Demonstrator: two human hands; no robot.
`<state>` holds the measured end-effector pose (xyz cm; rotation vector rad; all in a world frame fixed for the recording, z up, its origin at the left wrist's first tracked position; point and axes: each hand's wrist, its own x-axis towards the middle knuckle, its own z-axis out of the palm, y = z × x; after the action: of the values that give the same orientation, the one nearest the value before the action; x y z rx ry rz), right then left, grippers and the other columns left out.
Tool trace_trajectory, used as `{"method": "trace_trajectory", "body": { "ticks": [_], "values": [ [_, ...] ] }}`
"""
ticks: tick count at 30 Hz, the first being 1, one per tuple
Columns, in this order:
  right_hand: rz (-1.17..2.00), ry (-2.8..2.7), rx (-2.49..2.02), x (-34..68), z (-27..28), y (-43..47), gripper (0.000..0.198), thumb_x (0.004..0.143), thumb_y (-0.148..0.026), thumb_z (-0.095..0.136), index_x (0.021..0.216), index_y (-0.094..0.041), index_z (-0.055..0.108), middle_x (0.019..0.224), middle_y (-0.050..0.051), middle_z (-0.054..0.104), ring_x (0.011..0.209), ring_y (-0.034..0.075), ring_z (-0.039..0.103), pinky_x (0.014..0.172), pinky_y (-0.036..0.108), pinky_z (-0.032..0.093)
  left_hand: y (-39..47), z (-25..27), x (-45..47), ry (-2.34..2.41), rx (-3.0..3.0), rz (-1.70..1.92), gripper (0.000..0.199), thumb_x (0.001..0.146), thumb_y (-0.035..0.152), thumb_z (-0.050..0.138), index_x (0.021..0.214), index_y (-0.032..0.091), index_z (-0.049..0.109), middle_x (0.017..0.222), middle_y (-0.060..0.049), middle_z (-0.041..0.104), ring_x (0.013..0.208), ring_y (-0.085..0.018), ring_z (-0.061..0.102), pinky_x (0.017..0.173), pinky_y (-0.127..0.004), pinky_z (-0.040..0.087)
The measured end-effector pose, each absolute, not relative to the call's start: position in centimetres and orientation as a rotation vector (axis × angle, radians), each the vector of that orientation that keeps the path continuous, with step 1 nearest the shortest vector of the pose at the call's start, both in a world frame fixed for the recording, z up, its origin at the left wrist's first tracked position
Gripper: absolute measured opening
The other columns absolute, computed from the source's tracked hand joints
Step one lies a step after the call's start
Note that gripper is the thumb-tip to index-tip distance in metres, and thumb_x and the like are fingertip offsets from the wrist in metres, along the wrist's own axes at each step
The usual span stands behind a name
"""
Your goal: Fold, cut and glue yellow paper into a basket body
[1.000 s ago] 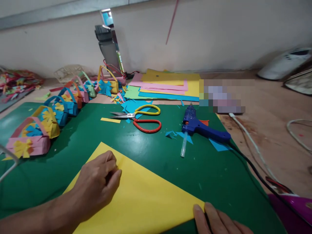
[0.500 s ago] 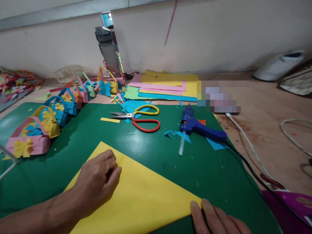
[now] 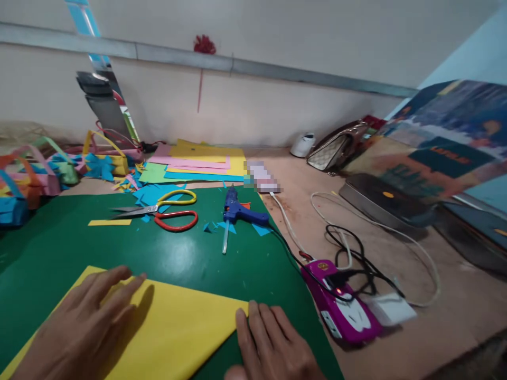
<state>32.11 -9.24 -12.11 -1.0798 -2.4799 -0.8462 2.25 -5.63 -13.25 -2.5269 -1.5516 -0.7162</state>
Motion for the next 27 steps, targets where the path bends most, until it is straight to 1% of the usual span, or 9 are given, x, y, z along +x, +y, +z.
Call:
{"method": "trace_trajectory", "body": {
  "ticks": [2, 7, 10, 13, 15, 18, 21, 24, 27],
  "values": [
    [-0.807, -2.474, -1.091, 32.0, -12.0, -9.3, 0.057, 0.093, -0.053, 0.034, 0.089, -0.006, 0.067, 0.082, 0.018, 0.071, 0.079, 0.027, 0.064, 0.076, 0.042, 0.046, -5.2, -12.7, 2.4, -1.261, -2.59, -0.643, 0.028, 0.089, 0.021, 0.042, 0.112, 0.028, 0.058, 0.11, -0.008, 0.063, 0.1, -0.028, 0.06, 0.084, -0.041, 0.048],
    [-0.669, -2.559, -1.119, 32.0, -11.2, -9.5, 0.055, 0.089, -0.053, 0.045, 0.097, -0.003, 0.066, 0.098, 0.02, 0.069, 0.093, 0.03, 0.061, 0.08, 0.044, 0.045, -4.3, -11.2, 3.1, -0.714, -2.869, -0.663, 0.035, 0.085, 0.007, 0.042, 0.111, 0.024, 0.058, 0.1, -0.003, 0.071, 0.095, -0.018, 0.066, 0.09, -0.026, 0.05],
    [-0.616, -2.694, -1.02, 32.2, -10.5, -9.4, 0.048, 0.09, -0.046, 0.048, 0.103, -0.003, 0.064, 0.114, 0.021, 0.064, 0.107, 0.03, 0.056, 0.086, 0.042, 0.044, -4.5, -11.1, 3.3, -0.763, -2.89, -0.676, 0.038, 0.086, 0.006, 0.038, 0.112, 0.023, 0.06, 0.102, -0.004, 0.071, 0.097, -0.018, 0.066, 0.092, -0.024, 0.051],
    [-0.536, -2.768, -0.921, 32.2, -10.4, -9.1, 0.039, 0.092, -0.037, 0.049, 0.109, -0.004, 0.062, 0.119, 0.02, 0.061, 0.109, 0.026, 0.056, 0.092, 0.04, 0.042, -5.2, -11.2, 3.3, -0.874, -2.865, -0.622, 0.032, 0.09, 0.014, 0.04, 0.108, 0.022, 0.064, 0.11, -0.005, 0.07, 0.099, -0.017, 0.067, 0.085, -0.018, 0.053],
    [-0.441, -2.796, -0.91, 32.1, -10.5, -8.9, 0.039, 0.093, -0.037, 0.047, 0.112, -0.005, 0.059, 0.121, 0.02, 0.06, 0.109, 0.025, 0.056, 0.094, 0.039, 0.042, -5.9, -10.9, 3.0, -0.915, -2.879, -0.529, 0.029, 0.091, 0.021, 0.045, 0.115, 0.022, 0.062, 0.119, -0.005, 0.065, 0.104, -0.017, 0.065, 0.088, -0.016, 0.051],
    [-0.278, -2.831, -0.946, 31.6, -10.2, -8.8, 0.057, 0.088, -0.052, 0.048, 0.117, -0.004, 0.056, 0.124, 0.022, 0.057, 0.116, 0.028, 0.052, 0.096, 0.042, 0.041, -7.1, -10.2, 2.4, -0.952, -2.958, -0.422, 0.045, 0.092, 0.029, 0.047, 0.137, 0.027, 0.044, 0.14, -0.003, 0.046, 0.122, -0.02, 0.051, 0.099, -0.022, 0.045],
    [-0.143, -2.875, -0.982, 30.4, -9.4, -8.9, 0.073, 0.081, -0.064, 0.049, 0.12, -0.002, 0.054, 0.127, 0.023, 0.055, 0.121, 0.031, 0.048, 0.101, 0.043, 0.039, -8.2, -9.4, 1.9, -0.941, -3.013, -0.39, 0.054, 0.094, 0.037, 0.043, 0.145, 0.033, 0.027, 0.149, -0.003, 0.027, 0.131, -0.029, 0.039, 0.096, -0.034, 0.048],
    [-0.053, -2.93, -0.994, 28.4, -8.7, -9.3, 0.079, 0.08, -0.067, 0.048, 0.123, -0.001, 0.051, 0.132, 0.024, 0.05, 0.125, 0.032, 0.044, 0.104, 0.042, 0.037, -8.5, -8.5, 2.0, -0.938, -3.113, -0.175, 0.057, 0.092, 0.042, 0.046, 0.144, 0.036, 0.023, 0.15, -0.005, 0.021, 0.133, -0.034, 0.031, 0.096, -0.041, 0.047],
    [0.071, -2.96, -1.004, 26.7, -8.6, -9.9, 0.089, 0.079, -0.071, 0.044, 0.13, 0.003, 0.045, 0.138, 0.027, 0.043, 0.129, 0.034, 0.039, 0.104, 0.042, 0.037, -8.5, -7.7, 2.6, -0.979, -3.213, -0.008, 0.059, 0.092, 0.044, 0.048, 0.144, 0.037, 0.021, 0.151, -0.005, 0.018, 0.137, -0.035, 0.019, 0.102, -0.048, 0.038]
  ]
}}
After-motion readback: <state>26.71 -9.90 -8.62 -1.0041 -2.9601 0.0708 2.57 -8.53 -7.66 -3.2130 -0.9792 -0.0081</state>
